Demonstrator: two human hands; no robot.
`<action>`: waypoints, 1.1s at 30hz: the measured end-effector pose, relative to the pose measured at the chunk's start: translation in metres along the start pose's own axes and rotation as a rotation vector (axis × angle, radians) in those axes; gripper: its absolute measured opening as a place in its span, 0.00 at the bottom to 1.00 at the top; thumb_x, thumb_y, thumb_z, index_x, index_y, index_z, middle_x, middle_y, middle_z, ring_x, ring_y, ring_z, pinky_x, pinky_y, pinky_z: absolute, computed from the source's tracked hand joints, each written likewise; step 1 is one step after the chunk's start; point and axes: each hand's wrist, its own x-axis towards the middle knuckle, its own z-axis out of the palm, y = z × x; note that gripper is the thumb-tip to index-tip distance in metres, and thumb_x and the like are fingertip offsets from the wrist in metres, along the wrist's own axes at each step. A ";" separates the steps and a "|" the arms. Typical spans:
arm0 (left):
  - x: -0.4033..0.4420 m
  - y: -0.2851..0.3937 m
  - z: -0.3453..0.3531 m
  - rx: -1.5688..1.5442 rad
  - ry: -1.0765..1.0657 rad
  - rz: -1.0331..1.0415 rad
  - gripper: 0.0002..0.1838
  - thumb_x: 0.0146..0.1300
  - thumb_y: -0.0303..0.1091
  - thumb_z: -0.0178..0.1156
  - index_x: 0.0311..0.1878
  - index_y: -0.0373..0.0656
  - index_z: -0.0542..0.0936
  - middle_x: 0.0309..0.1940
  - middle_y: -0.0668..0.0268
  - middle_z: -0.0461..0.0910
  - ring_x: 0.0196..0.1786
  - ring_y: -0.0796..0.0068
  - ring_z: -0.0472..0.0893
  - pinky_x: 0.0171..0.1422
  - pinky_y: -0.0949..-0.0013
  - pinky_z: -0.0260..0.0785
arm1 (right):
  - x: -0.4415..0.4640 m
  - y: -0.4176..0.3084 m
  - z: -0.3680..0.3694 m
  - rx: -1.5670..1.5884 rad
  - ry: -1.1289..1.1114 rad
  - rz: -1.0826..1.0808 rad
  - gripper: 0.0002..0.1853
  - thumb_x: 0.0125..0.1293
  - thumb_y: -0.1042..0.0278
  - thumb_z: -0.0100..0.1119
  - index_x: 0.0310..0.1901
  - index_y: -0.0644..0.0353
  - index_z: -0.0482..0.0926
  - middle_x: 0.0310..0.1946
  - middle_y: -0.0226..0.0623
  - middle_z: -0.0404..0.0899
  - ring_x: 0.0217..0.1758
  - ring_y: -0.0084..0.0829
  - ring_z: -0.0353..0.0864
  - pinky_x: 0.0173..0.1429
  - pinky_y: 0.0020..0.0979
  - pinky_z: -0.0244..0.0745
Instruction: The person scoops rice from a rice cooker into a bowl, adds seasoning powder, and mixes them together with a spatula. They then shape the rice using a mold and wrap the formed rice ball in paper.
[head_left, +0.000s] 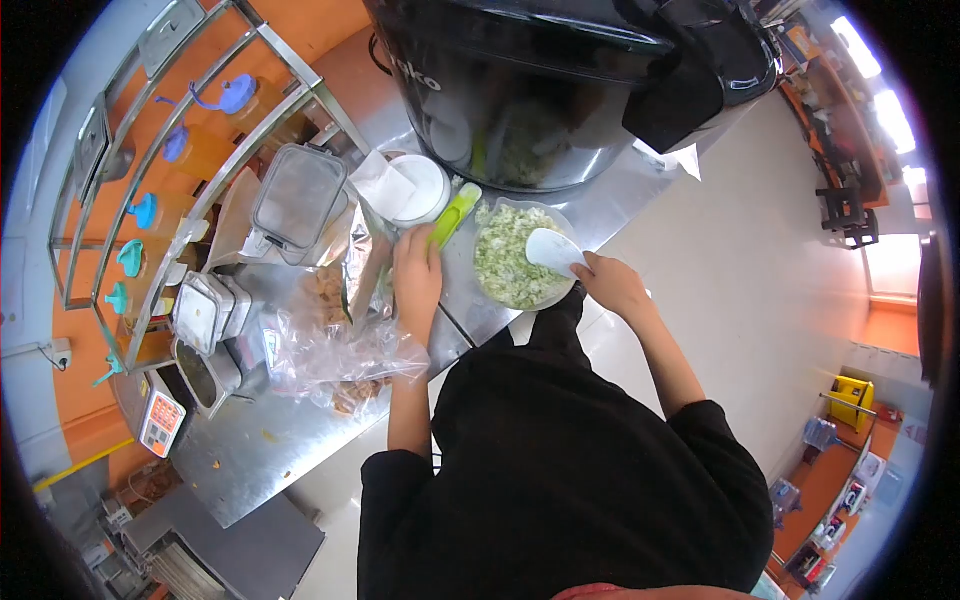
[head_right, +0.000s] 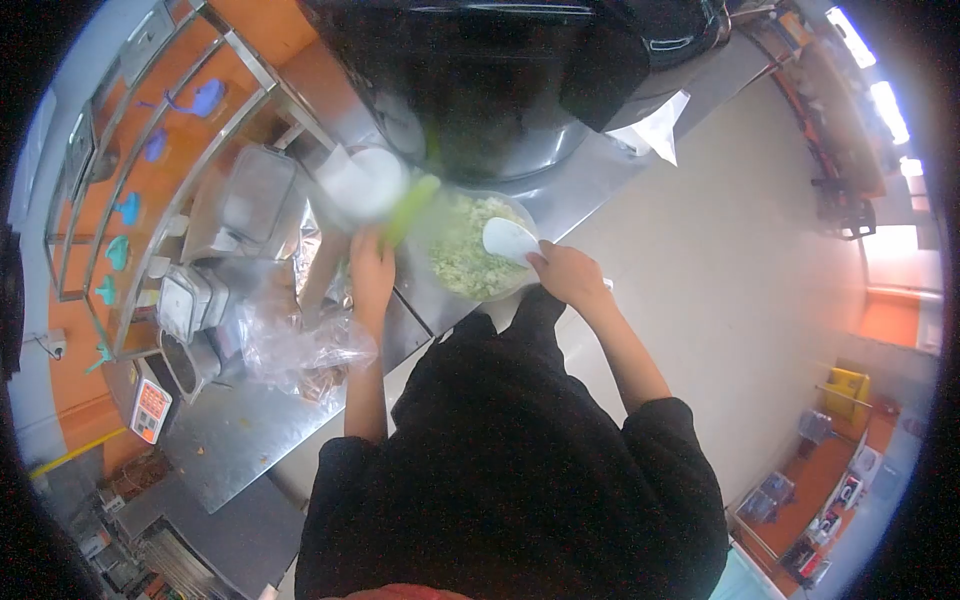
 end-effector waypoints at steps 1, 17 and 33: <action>0.011 0.000 0.003 0.012 -0.036 0.068 0.13 0.52 0.24 0.52 0.44 0.40 0.73 0.42 0.57 0.72 0.46 0.58 0.69 0.49 0.61 0.60 | 0.000 0.006 0.001 0.010 0.008 0.014 0.19 0.62 0.51 0.41 0.41 0.60 0.73 0.33 0.49 0.77 0.39 0.47 0.76 0.42 0.44 0.69; 0.052 0.018 0.046 0.275 -0.268 0.394 0.25 0.47 0.34 0.59 0.52 0.43 0.70 0.41 0.64 0.69 0.44 0.66 0.67 0.48 0.64 0.56 | -0.015 0.022 -0.004 0.063 0.060 -0.078 0.17 0.62 0.53 0.44 0.38 0.60 0.72 0.29 0.48 0.76 0.37 0.48 0.75 0.40 0.44 0.68; -0.044 0.047 0.052 -0.386 -0.369 -0.572 0.20 0.62 0.38 0.38 0.56 0.42 0.65 0.24 0.49 0.75 0.28 0.53 0.76 0.36 0.58 0.66 | -0.017 -0.021 -0.011 -0.463 0.287 -0.338 0.11 0.53 0.71 0.49 0.38 0.61 0.63 0.22 0.40 0.74 0.21 0.39 0.78 0.27 0.37 0.72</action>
